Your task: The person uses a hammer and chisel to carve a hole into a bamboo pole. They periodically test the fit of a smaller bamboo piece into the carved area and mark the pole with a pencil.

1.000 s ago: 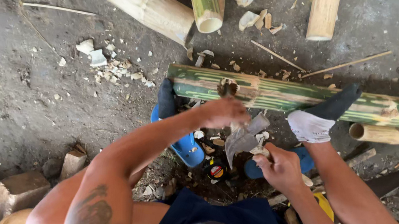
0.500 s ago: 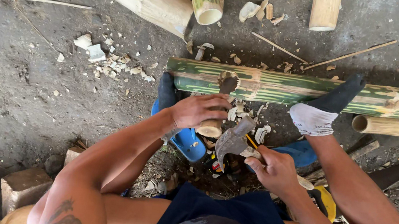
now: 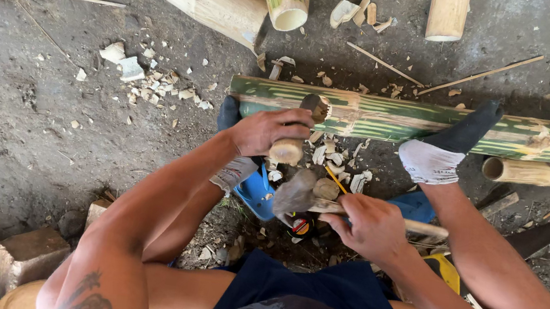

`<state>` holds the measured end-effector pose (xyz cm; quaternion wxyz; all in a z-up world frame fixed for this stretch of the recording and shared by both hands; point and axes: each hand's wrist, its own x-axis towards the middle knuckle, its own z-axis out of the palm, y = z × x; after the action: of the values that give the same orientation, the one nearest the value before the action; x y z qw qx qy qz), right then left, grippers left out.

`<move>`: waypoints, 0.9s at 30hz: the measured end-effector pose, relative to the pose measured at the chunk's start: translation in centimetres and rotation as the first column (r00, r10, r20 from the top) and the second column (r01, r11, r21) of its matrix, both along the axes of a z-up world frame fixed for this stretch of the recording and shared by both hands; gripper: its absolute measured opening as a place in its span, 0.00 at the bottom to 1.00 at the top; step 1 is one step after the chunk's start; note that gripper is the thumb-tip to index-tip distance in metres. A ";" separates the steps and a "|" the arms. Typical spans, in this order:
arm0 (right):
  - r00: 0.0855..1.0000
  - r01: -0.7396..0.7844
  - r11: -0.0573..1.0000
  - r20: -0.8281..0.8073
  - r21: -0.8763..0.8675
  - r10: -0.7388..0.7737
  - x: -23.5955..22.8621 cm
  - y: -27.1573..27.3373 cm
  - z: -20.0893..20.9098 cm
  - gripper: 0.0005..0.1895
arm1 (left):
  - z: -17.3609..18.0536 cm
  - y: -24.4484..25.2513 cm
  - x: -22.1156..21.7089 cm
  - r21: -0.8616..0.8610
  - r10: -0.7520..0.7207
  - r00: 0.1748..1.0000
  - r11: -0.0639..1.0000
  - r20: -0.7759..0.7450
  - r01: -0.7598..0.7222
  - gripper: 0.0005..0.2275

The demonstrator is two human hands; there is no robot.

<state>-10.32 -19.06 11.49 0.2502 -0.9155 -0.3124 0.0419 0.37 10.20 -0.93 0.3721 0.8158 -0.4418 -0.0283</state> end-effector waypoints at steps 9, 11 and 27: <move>0.987 -0.139 0.989 0.079 -0.052 0.142 3.4 4.8 2.9 0.25 | 0.6 0.2 1.2 -0.078 0.004 0.998 0.997 0.064 0.001 0.24; 0.969 -0.189 0.982 0.156 -0.016 0.189 4.0 5.5 3.1 0.26 | 0.6 0.5 1.4 -0.095 0.012 0.999 0.995 -0.051 -0.016 0.26; 0.973 0.074 0.971 -0.197 -0.229 -0.121 7.4 6.8 5.4 0.23 | 2.3 0.3 3.5 -0.108 0.053 0.995 0.992 -0.090 -0.062 0.27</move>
<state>-2.90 -12.26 16.84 0.1805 -0.9423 -0.2321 0.1600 3.82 10.52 1.34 0.4363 0.8043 -0.4025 -0.0285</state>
